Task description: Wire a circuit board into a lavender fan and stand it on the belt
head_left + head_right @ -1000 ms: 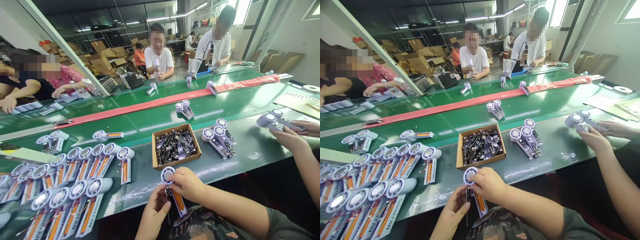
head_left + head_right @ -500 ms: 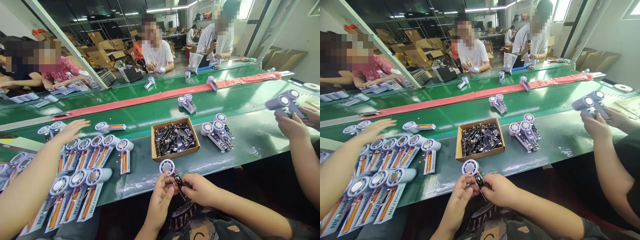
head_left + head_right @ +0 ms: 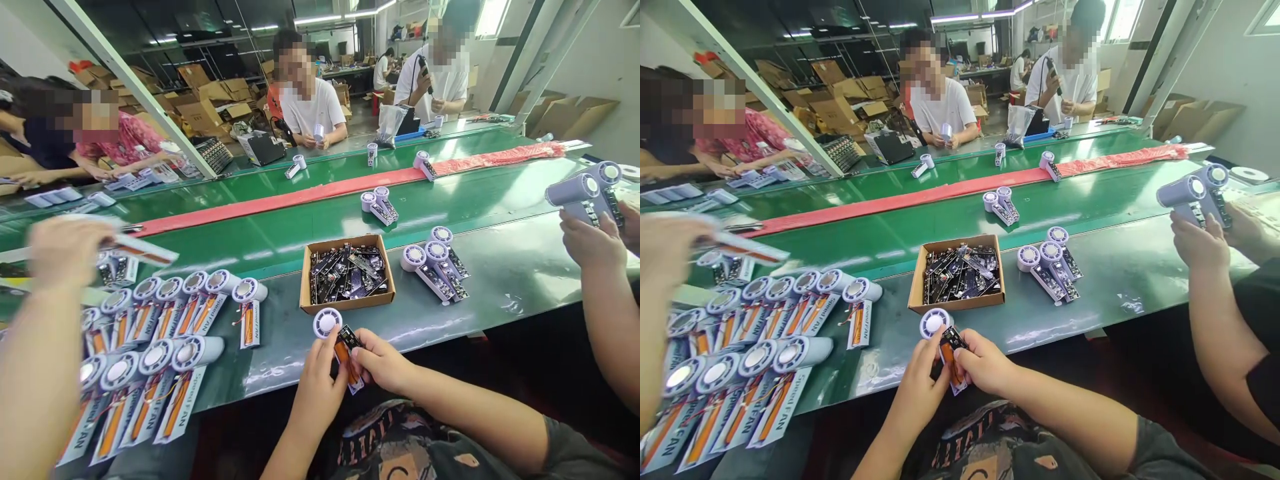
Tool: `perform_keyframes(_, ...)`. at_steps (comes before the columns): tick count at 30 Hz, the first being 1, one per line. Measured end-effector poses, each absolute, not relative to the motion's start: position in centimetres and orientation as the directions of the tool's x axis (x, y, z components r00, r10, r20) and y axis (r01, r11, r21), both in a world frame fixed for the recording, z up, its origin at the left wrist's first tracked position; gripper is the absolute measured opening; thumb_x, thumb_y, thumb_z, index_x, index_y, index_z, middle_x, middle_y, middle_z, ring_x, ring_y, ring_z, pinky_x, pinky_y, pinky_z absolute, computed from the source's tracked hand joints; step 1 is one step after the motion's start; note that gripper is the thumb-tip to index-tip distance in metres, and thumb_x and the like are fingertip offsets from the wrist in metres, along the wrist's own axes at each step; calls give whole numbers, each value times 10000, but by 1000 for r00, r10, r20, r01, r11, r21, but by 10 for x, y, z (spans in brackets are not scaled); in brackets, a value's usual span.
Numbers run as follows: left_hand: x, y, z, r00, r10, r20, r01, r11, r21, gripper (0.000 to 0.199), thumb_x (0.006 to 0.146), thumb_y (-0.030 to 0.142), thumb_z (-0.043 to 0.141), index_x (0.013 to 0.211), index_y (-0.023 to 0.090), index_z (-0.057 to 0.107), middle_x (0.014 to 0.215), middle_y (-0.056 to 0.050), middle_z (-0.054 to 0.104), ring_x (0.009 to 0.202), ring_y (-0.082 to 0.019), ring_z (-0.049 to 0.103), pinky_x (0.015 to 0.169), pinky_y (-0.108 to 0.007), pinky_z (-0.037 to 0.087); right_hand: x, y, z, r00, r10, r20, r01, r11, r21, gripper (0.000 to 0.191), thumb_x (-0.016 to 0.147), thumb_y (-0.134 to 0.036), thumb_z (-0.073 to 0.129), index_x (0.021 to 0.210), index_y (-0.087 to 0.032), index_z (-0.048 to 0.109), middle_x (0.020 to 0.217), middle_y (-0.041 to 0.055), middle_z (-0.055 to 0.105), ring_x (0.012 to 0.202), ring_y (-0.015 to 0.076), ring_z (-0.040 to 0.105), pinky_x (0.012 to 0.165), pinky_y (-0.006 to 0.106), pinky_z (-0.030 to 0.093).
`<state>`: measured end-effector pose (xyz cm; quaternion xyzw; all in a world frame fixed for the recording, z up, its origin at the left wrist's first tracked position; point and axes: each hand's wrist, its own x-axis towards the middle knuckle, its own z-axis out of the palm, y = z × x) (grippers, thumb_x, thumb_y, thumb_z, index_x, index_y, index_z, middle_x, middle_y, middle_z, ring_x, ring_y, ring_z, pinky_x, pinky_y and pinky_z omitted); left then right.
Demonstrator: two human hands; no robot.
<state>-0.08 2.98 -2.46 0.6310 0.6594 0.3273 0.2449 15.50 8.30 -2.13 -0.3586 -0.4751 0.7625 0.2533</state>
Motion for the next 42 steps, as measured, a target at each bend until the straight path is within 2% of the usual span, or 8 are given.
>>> perform_keyframes(4,-5,32,-17,-85,994,67,645,4,764,440,855,306,545,1289,282,610,1112,-87,631,932,-229,614,872,-409,531,156,81,-21,-656,697,-289,-52,-424,-904,249,783,-410,593,843,-211,456,550,-104,512,415,42,396,419,183,287)
perform_keyframes(11,1,40,-9,-95,985,-141,578,170,798,445,803,291,518,1214,202,665,559,65,420,543,-159,481,595,-282,431,159,84,-28,-752,609,-253,-95,-480,-872,421,742,-581,616,863,-202,480,501,-97,500,383,61,398,361,187,322)
perform_keyframes(17,0,45,-11,-86,989,-123,535,150,831,244,742,215,513,927,202,672,652,16,608,623,-181,574,615,-276,429,159,87,-24,-782,578,-235,-100,-488,-867,482,716,-622,675,844,-190,504,507,-93,514,374,51,402,348,173,334)
perform_keyframes(21,-3,48,-3,-59,988,-142,711,142,689,145,741,183,487,791,206,621,650,7,608,636,-187,562,600,-270,376,160,91,-23,-790,557,-256,-92,-521,-849,479,704,-616,690,822,-178,539,551,-68,558,407,56,466,383,182,368)
perform_keyframes(25,-8,46,7,-22,986,-164,805,115,582,193,756,147,454,822,203,627,736,-24,638,703,-196,567,648,-286,386,164,92,-27,-771,552,-318,-76,-576,-814,388,727,-518,723,797,-171,565,600,-62,577,446,45,493,428,176,381)
perform_keyframes(29,-12,42,13,29,989,-142,768,69,636,237,798,179,456,945,207,640,815,-27,644,741,-184,570,692,-288,426,166,91,-28,-766,524,-371,-69,-642,-764,346,715,-450,770,782,-169,580,576,-74,548,492,51,509,466,174,402)
perform_keyframes(39,-5,36,16,0,997,-77,852,40,523,79,800,142,520,760,192,566,723,7,534,675,-164,526,601,-274,388,160,96,-14,-763,537,-360,-29,-584,-811,481,687,-580,778,817,-168,566,667,-64,585,550,57,561,554,209,438)
perform_keyframes(42,-7,31,15,6,999,42,883,-25,469,141,868,132,511,889,187,639,859,-28,592,765,-175,586,662,-288,448,162,97,-15,-742,568,-356,-2,-532,-846,454,710,-570,763,791,-170,561,655,-60,586,551,59,550,565,217,433)
